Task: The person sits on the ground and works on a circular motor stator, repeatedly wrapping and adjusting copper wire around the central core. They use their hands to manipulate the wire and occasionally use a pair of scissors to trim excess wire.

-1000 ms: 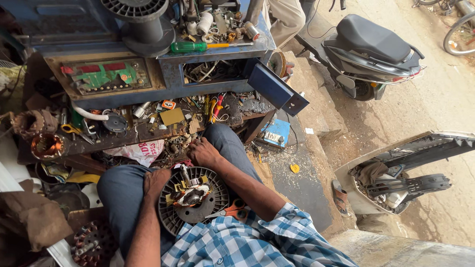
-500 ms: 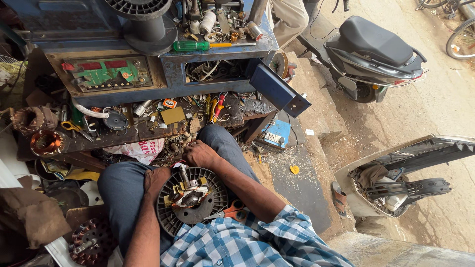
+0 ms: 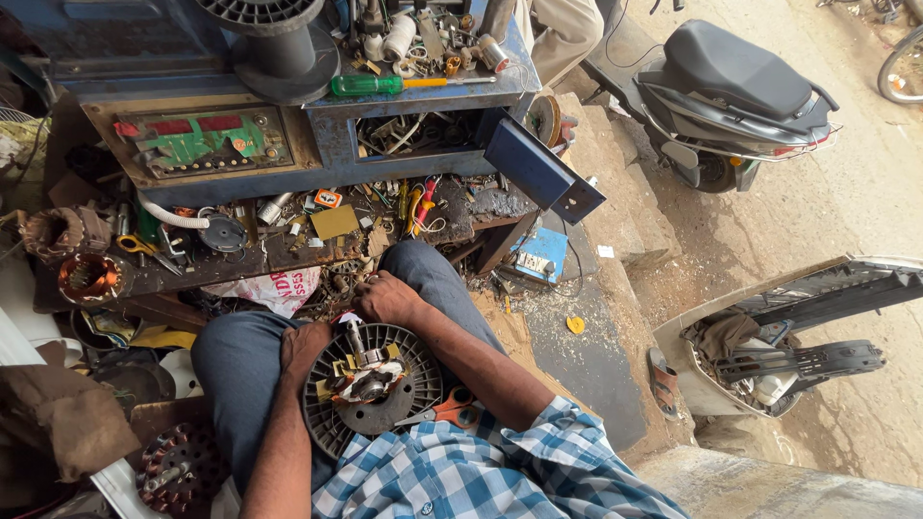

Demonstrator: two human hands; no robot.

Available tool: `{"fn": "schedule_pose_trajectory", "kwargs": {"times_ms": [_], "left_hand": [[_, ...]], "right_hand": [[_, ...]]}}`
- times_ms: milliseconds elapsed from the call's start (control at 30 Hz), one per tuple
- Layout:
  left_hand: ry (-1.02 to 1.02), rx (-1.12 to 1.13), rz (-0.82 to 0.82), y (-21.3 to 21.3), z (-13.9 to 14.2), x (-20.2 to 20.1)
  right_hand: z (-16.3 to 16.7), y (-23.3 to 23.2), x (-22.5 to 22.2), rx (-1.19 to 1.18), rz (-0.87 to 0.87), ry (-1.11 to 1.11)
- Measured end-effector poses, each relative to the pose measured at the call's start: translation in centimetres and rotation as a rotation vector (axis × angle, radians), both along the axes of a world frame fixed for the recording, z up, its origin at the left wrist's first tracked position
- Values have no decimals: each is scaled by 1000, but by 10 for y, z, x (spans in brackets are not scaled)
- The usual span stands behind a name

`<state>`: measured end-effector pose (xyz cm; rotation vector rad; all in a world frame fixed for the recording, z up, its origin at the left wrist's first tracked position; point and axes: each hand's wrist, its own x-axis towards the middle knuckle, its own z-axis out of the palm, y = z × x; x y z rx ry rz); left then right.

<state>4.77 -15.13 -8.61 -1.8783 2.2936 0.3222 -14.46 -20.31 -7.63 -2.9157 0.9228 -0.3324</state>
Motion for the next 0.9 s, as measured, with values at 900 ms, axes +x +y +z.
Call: {"fn": "schedule_pose_trajectory", "kwargs": {"times_ms": [900], "left_hand": [[736,-494,-50,-6,18,-12]], "right_hand": [[11,0,6,-150,242,165]]}}
